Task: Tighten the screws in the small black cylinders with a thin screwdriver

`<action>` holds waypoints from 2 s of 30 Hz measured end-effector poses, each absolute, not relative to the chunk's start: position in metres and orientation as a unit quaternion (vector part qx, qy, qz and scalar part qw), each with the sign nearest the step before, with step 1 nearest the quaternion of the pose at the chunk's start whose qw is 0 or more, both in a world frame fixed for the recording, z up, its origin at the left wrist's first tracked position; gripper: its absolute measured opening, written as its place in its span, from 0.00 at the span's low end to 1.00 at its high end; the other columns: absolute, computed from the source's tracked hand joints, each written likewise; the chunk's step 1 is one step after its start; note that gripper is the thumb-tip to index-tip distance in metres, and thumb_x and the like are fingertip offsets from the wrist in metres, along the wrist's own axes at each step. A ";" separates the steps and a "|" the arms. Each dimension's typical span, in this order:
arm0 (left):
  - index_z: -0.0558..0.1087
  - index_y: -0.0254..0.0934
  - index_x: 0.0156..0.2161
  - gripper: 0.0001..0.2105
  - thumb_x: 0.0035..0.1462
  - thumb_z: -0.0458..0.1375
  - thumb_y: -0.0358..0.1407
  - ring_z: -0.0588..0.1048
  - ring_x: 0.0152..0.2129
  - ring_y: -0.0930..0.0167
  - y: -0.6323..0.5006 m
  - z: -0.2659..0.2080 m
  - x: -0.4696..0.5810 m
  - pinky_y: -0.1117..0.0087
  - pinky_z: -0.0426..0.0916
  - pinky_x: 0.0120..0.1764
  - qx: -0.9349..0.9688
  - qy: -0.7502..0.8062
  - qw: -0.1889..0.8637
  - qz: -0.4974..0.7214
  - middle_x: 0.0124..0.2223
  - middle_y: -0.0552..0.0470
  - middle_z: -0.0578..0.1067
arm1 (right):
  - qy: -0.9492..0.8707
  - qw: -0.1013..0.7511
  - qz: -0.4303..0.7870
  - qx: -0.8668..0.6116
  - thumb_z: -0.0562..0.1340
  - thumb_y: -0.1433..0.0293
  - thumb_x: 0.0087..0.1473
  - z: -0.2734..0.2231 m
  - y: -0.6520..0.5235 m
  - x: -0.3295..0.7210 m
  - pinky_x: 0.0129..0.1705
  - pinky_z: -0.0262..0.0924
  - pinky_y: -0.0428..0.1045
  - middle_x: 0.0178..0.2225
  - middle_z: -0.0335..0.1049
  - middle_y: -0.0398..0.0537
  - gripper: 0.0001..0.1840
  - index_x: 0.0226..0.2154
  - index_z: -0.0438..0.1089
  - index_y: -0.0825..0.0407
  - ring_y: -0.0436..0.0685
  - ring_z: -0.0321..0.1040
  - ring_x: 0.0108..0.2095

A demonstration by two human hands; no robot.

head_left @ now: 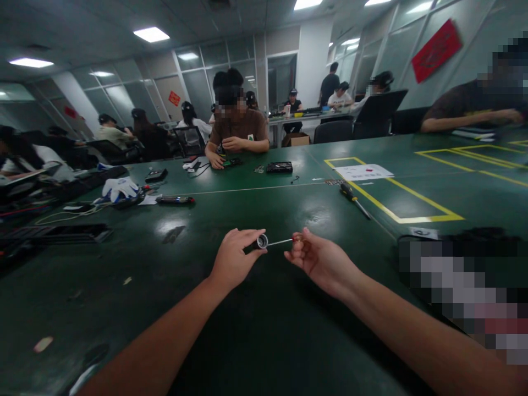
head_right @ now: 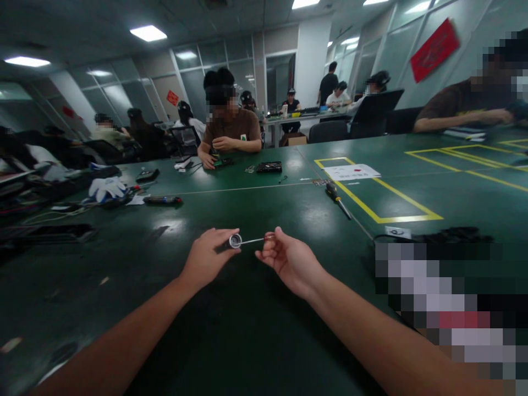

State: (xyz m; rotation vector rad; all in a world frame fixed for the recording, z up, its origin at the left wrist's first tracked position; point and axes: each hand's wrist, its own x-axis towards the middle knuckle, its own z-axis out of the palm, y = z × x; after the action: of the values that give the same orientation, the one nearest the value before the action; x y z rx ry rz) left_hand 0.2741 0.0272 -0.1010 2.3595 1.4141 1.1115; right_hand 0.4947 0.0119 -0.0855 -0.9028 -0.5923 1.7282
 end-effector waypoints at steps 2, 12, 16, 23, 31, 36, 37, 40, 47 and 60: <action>0.76 0.45 0.55 0.21 0.56 0.69 0.33 0.77 0.52 0.62 0.027 -0.101 0.274 0.46 0.62 0.62 0.796 0.477 0.087 0.363 0.55 0.50 0.79 | -0.250 0.537 0.723 -0.356 0.61 0.64 0.65 -0.083 0.012 0.496 0.47 0.71 0.55 0.23 0.68 0.42 0.14 0.31 0.75 0.54 0.49 0.67 0.25; 0.76 0.45 0.55 0.21 0.56 0.69 0.34 0.78 0.50 0.61 0.024 -0.097 0.276 0.45 0.62 0.62 0.791 0.489 0.088 0.357 0.54 0.49 0.80 | -0.423 0.608 0.541 -0.398 0.66 0.55 0.59 -0.090 0.011 0.496 0.42 0.67 0.53 0.29 0.73 0.43 0.16 0.38 0.74 0.50 0.53 0.71 0.32; 0.76 0.46 0.55 0.21 0.56 0.68 0.34 0.77 0.52 0.60 0.024 -0.098 0.276 0.44 0.61 0.63 0.791 0.487 0.087 0.359 0.54 0.49 0.80 | -0.472 0.598 0.503 -0.408 0.64 0.55 0.61 -0.092 0.010 0.496 0.42 0.68 0.53 0.32 0.73 0.44 0.16 0.39 0.73 0.50 0.54 0.72 0.33; 0.76 0.46 0.55 0.21 0.56 0.69 0.34 0.77 0.53 0.61 0.023 -0.098 0.277 0.42 0.57 0.64 0.791 0.494 0.089 0.350 0.55 0.49 0.79 | -0.543 0.565 0.452 -0.427 0.61 0.56 0.64 -0.089 0.007 0.497 0.41 0.67 0.53 0.33 0.74 0.44 0.14 0.41 0.72 0.49 0.55 0.72 0.33; 0.76 0.46 0.55 0.21 0.56 0.68 0.33 0.77 0.53 0.61 0.024 -0.099 0.276 0.42 0.58 0.64 0.794 0.496 0.079 0.342 0.55 0.50 0.79 | -0.576 0.534 0.447 -0.429 0.59 0.52 0.64 -0.076 0.000 0.498 0.33 0.62 0.50 0.27 0.68 0.41 0.19 0.37 0.75 0.49 0.53 0.66 0.27; 0.75 0.46 0.56 0.21 0.57 0.68 0.33 0.77 0.53 0.61 0.023 -0.100 0.276 0.43 0.59 0.63 0.797 0.488 0.072 0.349 0.55 0.49 0.79 | -0.509 0.571 0.466 -0.445 0.65 0.57 0.60 -0.088 0.005 0.497 0.39 0.66 0.51 0.34 0.74 0.44 0.13 0.42 0.74 0.48 0.54 0.71 0.33; 0.75 0.46 0.56 0.21 0.57 0.68 0.34 0.77 0.53 0.61 0.023 -0.101 0.276 0.43 0.59 0.63 0.797 0.487 0.069 0.351 0.55 0.49 0.79 | -0.491 0.578 0.481 -0.439 0.66 0.57 0.59 -0.090 0.007 0.496 0.42 0.67 0.52 0.35 0.75 0.45 0.13 0.40 0.74 0.49 0.55 0.71 0.35; 0.75 0.46 0.56 0.21 0.57 0.68 0.34 0.77 0.52 0.61 0.024 -0.103 0.275 0.44 0.61 0.63 0.802 0.476 0.069 0.354 0.55 0.49 0.79 | -0.435 0.595 0.524 -0.426 0.67 0.56 0.58 -0.095 0.011 0.494 0.46 0.69 0.55 0.35 0.75 0.47 0.14 0.37 0.75 0.50 0.56 0.73 0.36; 0.76 0.46 0.55 0.20 0.57 0.68 0.33 0.77 0.53 0.62 0.025 -0.101 0.276 0.44 0.60 0.63 0.805 0.476 0.074 0.347 0.54 0.50 0.79 | -0.304 0.560 0.667 -0.386 0.61 0.63 0.62 -0.088 0.022 0.504 0.46 0.73 0.60 0.24 0.66 0.44 0.12 0.29 0.71 0.49 0.54 0.65 0.24; 0.75 0.47 0.56 0.21 0.57 0.68 0.34 0.76 0.53 0.61 0.023 -0.101 0.276 0.41 0.57 0.65 0.807 0.476 0.066 0.342 0.55 0.49 0.79 | -0.511 0.592 0.463 -0.417 0.64 0.53 0.60 -0.092 0.014 0.499 0.46 0.69 0.55 0.36 0.75 0.46 0.17 0.40 0.73 0.49 0.56 0.74 0.37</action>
State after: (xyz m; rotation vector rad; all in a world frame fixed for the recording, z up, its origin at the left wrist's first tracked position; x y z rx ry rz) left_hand 0.2757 0.0229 -0.1006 2.4354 1.4368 1.0305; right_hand 0.4993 0.0135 -0.0918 -0.9709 -1.1883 1.0762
